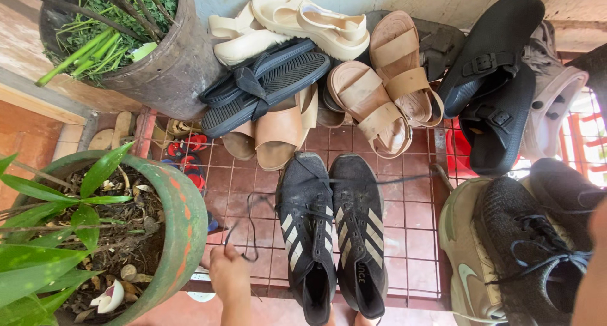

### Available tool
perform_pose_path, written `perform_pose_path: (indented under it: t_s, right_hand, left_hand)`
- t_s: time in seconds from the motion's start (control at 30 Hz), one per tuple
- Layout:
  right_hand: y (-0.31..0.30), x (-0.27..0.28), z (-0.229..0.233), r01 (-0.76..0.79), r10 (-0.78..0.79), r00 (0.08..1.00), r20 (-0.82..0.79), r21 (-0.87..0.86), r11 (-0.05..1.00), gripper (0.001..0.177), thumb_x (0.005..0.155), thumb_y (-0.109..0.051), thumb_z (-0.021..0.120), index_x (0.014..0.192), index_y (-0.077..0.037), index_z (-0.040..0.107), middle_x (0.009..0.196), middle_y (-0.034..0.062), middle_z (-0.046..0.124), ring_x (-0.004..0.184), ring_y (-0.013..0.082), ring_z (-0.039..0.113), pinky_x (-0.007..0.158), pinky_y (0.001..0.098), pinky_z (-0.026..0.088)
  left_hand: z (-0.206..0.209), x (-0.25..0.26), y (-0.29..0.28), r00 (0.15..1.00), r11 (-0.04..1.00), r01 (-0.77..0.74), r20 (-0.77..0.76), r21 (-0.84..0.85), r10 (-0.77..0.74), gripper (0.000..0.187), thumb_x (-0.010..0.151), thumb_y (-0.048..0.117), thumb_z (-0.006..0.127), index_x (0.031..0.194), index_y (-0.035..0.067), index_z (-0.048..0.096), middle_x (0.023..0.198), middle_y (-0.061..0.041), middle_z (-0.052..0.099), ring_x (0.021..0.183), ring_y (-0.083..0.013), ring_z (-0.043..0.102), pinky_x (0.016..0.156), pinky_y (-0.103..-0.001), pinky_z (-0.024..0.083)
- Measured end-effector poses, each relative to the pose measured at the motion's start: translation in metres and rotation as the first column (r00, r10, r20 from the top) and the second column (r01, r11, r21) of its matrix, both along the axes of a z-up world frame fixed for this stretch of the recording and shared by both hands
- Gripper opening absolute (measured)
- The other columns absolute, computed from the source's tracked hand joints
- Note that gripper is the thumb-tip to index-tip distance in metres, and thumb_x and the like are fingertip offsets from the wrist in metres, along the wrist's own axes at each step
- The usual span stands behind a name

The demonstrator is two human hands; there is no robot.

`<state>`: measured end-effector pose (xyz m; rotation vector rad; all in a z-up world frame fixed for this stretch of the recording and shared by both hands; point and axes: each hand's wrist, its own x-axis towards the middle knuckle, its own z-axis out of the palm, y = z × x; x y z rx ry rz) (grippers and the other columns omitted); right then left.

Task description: The person unlaces a pair of black sneakers, then relaces them. They pull the laces out of the eyelets, then thread them back through and tie the laces.

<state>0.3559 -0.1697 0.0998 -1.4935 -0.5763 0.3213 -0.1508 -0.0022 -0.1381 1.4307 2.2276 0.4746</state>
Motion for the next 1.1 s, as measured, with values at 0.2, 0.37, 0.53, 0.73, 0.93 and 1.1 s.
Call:
perform_pose_path:
  t_s: [0.2, 0.37, 0.53, 0.73, 0.93, 1.1]
  right_hand:
    - [0.03, -0.088, -0.019, -0.373, 0.37, 0.923, -0.108, -0.498, 0.783, 0.018, 0.096, -0.009, 0.062, 0.111, -0.005, 0.07, 0.083, 0.0073, 0.074, 0.075, 0.0105, 0.069, 0.064, 0.0264, 0.053]
    - [0.043, -0.146, -0.04, -0.77, 0.685, 0.637, -0.353, -0.307, 0.559, 0.011, 0.096, -0.009, 0.068, 0.103, -0.002, 0.073, 0.082, 0.0053, 0.072, 0.075, 0.0103, 0.067, 0.066, 0.0268, 0.056]
    - [0.043, -0.116, -0.028, -0.685, 0.563, 0.443, -0.698, 0.142, 0.715, 0.028, 0.093, -0.005, 0.059, 0.115, 0.006, 0.071, 0.108, 0.0174, 0.079, 0.092, 0.0228, 0.071, 0.077, 0.0338, 0.055]
    - [0.031, -0.108, -0.057, -0.512, 0.395, 0.728, -0.56, -0.063, 0.856, 0.02, 0.089, -0.003, 0.064, 0.104, 0.004, 0.074, 0.103, 0.0163, 0.08, 0.091, 0.0237, 0.074, 0.081, 0.0368, 0.059]
    - [0.022, -0.045, -0.05, -0.057, 0.041, 0.982, -0.187, -0.079, 0.995, 0.012, 0.108, -0.008, 0.066, 0.115, 0.0, 0.072, 0.103, 0.0024, 0.067, 0.088, 0.009, 0.057, 0.083, 0.0231, 0.046]
    - [0.032, 0.023, -0.018, 0.012, 0.001, 0.998, -0.069, 0.184, 0.983, 0.011, 0.108, -0.016, 0.059, 0.112, -0.009, 0.065, 0.105, -0.0001, 0.073, 0.091, 0.0078, 0.067, 0.094, 0.0238, 0.059]
  left_hand:
    - [0.065, 0.051, -0.033, 0.992, 0.945, 0.11, 0.018, 0.308, -0.122, 0.055, 0.087, 0.006, 0.065, 0.14, -0.004, 0.052, 0.141, -0.025, 0.05, 0.131, -0.0422, 0.047, 0.109, -0.05, 0.037]
    - [0.14, 0.167, -0.082, 0.406, 0.738, 0.491, 0.628, 0.464, -0.664, 0.061, 0.093, 0.008, 0.066, 0.151, 0.01, 0.047, 0.161, -0.014, 0.046, 0.101, -0.0182, 0.073, 0.077, -0.027, 0.062]
    - [0.163, 0.206, -0.067, 0.384, 0.734, 0.598, 0.688, 0.322, -0.615, 0.027, 0.106, 0.011, 0.063, 0.133, 0.008, 0.066, 0.108, -0.014, 0.074, 0.089, -0.0216, 0.075, 0.078, -0.032, 0.059]
    - [0.142, 0.21, -0.072, 0.674, 0.702, 0.712, 0.294, -0.017, -0.677, 0.064, 0.083, 0.012, 0.077, 0.142, 0.006, 0.051, 0.14, -0.018, 0.051, 0.118, -0.0343, 0.055, 0.097, -0.04, 0.048]
    - [0.112, 0.228, -0.083, 0.627, 0.613, 0.779, 0.157, -0.13, -0.763, 0.079, 0.075, 0.004, 0.077, 0.145, 0.002, 0.04, 0.149, -0.024, 0.037, 0.134, -0.0411, 0.04, 0.112, -0.044, 0.036]
    - [0.111, 0.233, -0.102, 0.584, 0.628, 0.77, 0.27, 0.112, -0.765, 0.068, 0.075, -0.001, 0.068, 0.141, -0.001, 0.049, 0.144, -0.025, 0.045, 0.132, -0.0426, 0.049, 0.109, -0.043, 0.043]
